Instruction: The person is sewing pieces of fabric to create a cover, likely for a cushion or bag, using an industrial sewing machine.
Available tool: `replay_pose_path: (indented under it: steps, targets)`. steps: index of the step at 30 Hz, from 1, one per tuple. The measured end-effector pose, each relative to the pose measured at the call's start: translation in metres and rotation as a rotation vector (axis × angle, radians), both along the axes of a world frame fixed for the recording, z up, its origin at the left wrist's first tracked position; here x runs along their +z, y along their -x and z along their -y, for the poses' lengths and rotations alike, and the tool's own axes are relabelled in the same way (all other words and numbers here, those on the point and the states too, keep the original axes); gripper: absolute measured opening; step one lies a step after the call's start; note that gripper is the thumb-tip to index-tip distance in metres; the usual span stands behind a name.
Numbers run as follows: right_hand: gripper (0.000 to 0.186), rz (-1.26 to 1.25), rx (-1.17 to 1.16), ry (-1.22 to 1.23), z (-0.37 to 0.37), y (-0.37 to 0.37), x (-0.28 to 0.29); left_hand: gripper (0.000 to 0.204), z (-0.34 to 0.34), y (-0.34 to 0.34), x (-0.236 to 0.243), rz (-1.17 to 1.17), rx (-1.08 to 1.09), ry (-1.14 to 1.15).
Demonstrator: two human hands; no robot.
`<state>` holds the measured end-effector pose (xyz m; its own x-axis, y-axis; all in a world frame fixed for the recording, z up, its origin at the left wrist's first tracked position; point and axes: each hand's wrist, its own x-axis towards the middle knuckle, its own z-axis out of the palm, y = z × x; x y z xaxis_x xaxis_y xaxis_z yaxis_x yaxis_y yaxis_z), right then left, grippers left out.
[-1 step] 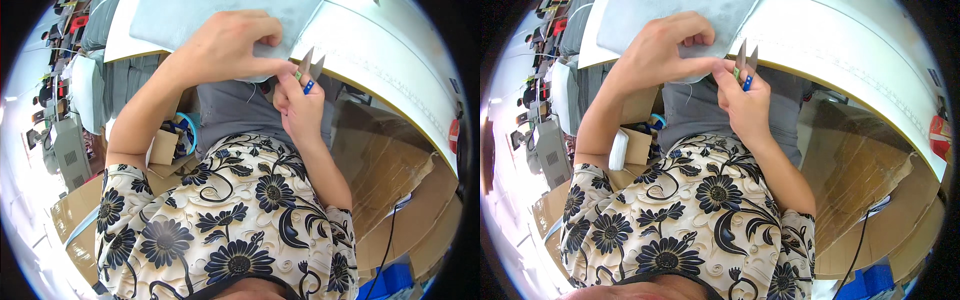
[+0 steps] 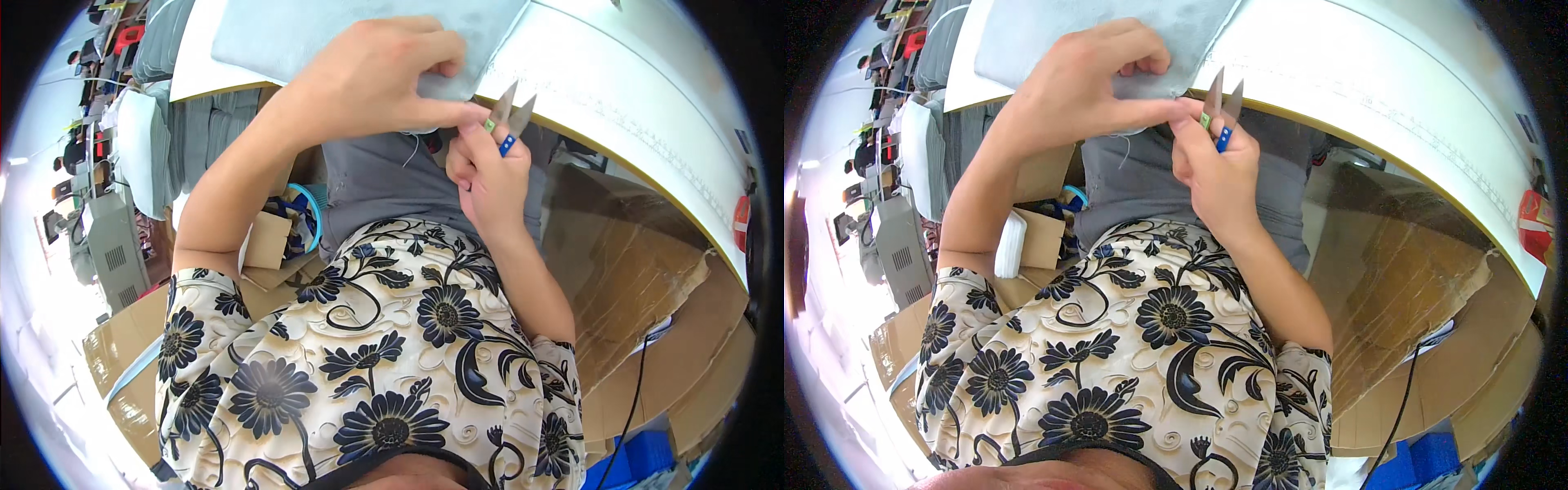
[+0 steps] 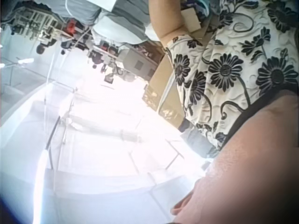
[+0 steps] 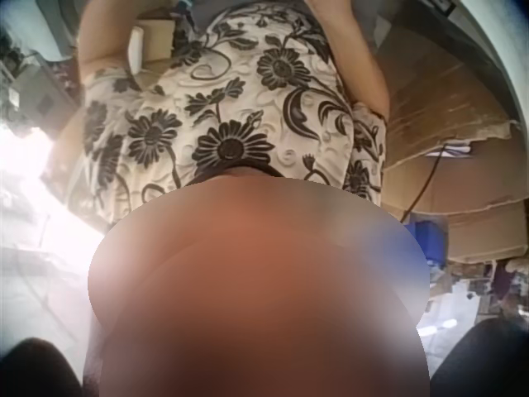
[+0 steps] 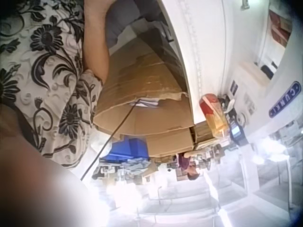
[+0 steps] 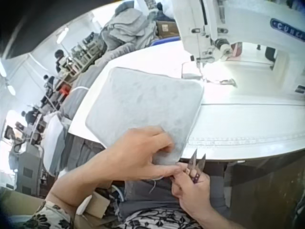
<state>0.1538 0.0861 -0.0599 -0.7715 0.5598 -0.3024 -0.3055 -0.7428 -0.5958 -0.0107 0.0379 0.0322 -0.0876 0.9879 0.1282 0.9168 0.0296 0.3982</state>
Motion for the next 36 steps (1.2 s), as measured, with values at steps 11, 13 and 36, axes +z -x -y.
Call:
replay_pose_path:
  steps: [11,13,36]
  targets:
    - [0.019,0.108,-0.012,-0.072,-0.007,-0.002,0.007,0.012,0.004,-0.019,-0.008,-0.200,-0.044,-0.109]
    - [0.020,0.102,0.014,-0.093,-0.008,-0.002,0.007,0.008,0.006,-0.013,-0.007,-0.032,-0.024,-0.088]
    - [0.014,0.168,-0.047,-0.134,-0.001,0.007,0.020,0.009,0.013,-0.003,0.000,0.136,-0.071,-0.035]
